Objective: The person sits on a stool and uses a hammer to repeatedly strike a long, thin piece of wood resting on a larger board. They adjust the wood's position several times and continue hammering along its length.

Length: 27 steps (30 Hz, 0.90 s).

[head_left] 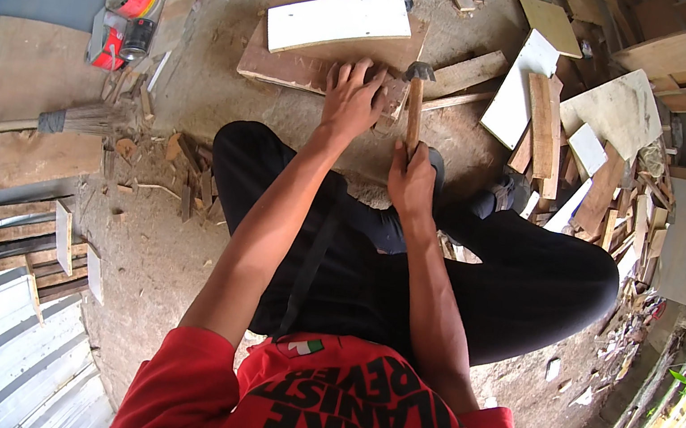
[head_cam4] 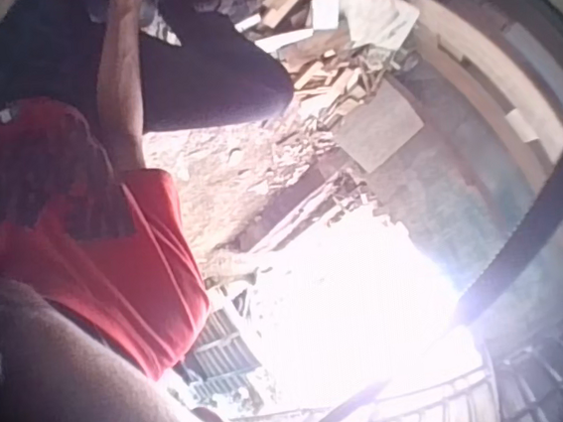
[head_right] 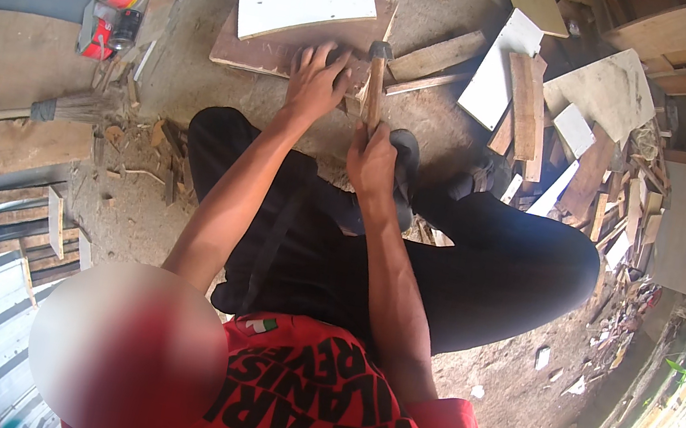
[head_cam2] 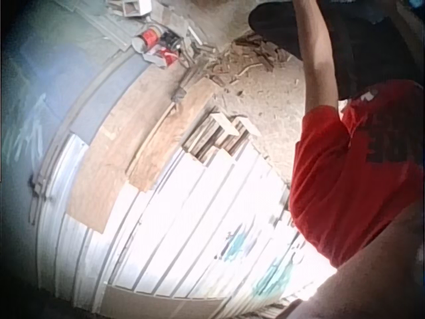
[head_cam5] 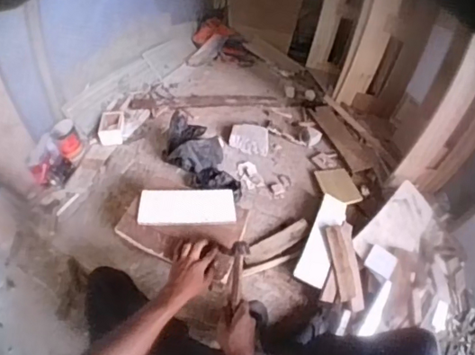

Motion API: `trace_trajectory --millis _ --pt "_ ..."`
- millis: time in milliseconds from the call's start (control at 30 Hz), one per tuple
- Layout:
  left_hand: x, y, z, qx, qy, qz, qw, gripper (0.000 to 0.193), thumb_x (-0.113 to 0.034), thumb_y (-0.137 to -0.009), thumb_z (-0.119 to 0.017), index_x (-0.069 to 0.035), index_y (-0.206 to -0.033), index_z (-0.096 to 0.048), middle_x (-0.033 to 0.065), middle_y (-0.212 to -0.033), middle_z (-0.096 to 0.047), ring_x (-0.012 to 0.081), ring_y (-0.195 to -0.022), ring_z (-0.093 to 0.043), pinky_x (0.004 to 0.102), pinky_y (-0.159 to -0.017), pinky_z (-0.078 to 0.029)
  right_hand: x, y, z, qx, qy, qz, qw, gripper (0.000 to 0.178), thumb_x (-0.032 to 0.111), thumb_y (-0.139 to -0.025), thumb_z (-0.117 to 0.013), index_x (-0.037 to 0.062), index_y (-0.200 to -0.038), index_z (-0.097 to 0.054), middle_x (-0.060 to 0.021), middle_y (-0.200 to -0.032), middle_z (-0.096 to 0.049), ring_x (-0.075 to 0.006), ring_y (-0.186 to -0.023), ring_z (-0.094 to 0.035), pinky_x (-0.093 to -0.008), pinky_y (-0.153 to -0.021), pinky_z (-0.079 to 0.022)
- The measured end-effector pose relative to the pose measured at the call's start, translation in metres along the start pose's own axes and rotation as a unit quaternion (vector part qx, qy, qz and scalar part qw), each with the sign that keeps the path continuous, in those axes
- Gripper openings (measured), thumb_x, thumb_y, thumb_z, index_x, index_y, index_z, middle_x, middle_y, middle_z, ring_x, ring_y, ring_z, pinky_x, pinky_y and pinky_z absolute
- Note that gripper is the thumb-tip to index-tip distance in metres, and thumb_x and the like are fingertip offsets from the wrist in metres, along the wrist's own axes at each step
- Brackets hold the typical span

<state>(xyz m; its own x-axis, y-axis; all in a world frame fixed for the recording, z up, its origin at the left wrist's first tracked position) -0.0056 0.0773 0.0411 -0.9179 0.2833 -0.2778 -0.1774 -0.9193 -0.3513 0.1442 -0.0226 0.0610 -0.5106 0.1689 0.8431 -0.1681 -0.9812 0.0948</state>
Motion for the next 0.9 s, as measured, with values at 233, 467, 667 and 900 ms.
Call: trace_trajectory --millis 233,467,667,900 --pt "-0.008 0.021 0.016 -0.061 0.009 -0.038 0.997 0.041 -0.024 -0.093 -0.062 -0.007 -0.13 -0.064 0.0137 -0.131 -0.053 0.0348 -0.118 -0.052 0.0539 -0.111 -0.037 -0.001 -0.002 0.0 -0.007 -0.005 -0.009 1.0 0.029 0.023 -0.1 -0.06 -0.0033 -0.092 -0.05 -0.0331 -0.077 -0.062 -0.0532 -0.082 -0.062 -0.0532 -0.064 -0.048" --pt "-0.009 0.023 0.014 -0.056 0.003 -0.013 0.998 0.043 -0.023 -0.092 -0.062 -0.007 -0.132 -0.062 0.0143 -0.132 -0.052 0.0347 -0.121 -0.052 0.0538 -0.113 -0.034 -0.002 -0.001 -0.002 -0.001 0.001 -0.019 1.0 0.027 0.021 -0.099 -0.06 -0.0039 -0.094 -0.05 -0.035 -0.079 -0.063 -0.0528 -0.085 -0.063 -0.054 -0.066 -0.05" --pt "-0.01 0.02 0.015 -0.059 0.003 -0.013 0.998 0.04 -0.024 -0.092 -0.062 -0.008 -0.129 -0.063 0.014 -0.131 -0.054 0.0337 -0.118 -0.053 0.0535 -0.112 -0.034 0.011 0.0 -0.003 0.005 0.004 0.035 0.999 0.024 0.018 -0.099 -0.058 -0.0041 -0.097 -0.048 -0.0349 -0.076 -0.062 -0.0545 -0.079 -0.062 -0.0579 -0.062 -0.047" --pt "-0.01 0.017 0.015 -0.047 -0.004 -0.011 0.999 0.04 -0.026 -0.092 -0.062 -0.008 -0.128 -0.064 0.0136 -0.129 -0.056 0.0329 -0.117 -0.054 0.0532 -0.109 -0.036 0.012 0.002 -0.011 0.021 0.008 0.056 0.998 0.025 0.017 -0.099 -0.057 -0.0052 -0.097 -0.045 -0.0359 -0.072 -0.061 -0.0553 -0.074 -0.061 -0.0603 -0.059 -0.047"
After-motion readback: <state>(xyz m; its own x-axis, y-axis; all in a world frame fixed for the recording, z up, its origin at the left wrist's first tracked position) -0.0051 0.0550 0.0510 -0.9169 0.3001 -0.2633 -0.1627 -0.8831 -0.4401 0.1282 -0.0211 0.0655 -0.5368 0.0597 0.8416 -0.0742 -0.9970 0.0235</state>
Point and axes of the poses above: each hand's wrist, its own y-axis away from the middle knuckle, its own z-axis out of the back of the hand, x = y × z, the point moved 6 cm from there along -y, towards the middle knuckle
